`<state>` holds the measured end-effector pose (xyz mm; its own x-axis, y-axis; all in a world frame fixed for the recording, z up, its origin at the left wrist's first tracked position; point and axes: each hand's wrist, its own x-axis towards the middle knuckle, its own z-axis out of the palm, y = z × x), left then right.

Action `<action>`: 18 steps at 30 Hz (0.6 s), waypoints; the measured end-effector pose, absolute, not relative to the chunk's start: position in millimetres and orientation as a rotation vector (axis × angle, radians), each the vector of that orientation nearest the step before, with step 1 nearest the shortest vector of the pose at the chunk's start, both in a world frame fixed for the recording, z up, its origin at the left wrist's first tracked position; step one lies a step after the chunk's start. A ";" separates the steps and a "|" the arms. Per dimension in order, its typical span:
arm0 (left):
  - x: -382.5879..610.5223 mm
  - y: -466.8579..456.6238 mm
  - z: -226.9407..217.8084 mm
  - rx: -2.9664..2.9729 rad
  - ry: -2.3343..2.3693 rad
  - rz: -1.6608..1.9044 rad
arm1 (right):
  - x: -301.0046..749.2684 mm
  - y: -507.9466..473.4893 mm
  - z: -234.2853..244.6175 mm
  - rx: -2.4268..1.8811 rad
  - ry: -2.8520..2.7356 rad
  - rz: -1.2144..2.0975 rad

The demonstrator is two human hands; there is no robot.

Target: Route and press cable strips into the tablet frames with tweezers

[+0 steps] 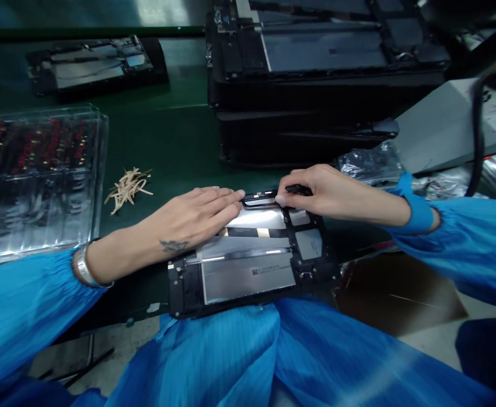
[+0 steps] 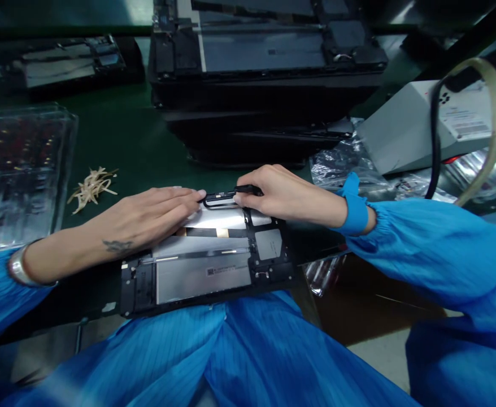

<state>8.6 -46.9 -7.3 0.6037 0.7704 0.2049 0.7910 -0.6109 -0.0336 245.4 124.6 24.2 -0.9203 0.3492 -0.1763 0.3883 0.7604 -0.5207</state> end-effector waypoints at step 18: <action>8.3 -44.5 -4.9 -2.738 -1.274 -0.288 | 238.7 113.8 27.6 0.627 2.927 -0.591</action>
<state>8.3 -44.5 -4.9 0.6304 0.7457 0.2157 0.7661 -0.6425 -0.0176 238.7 113.8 27.6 -0.9117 0.3760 -0.1659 0.4109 0.8409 -0.3522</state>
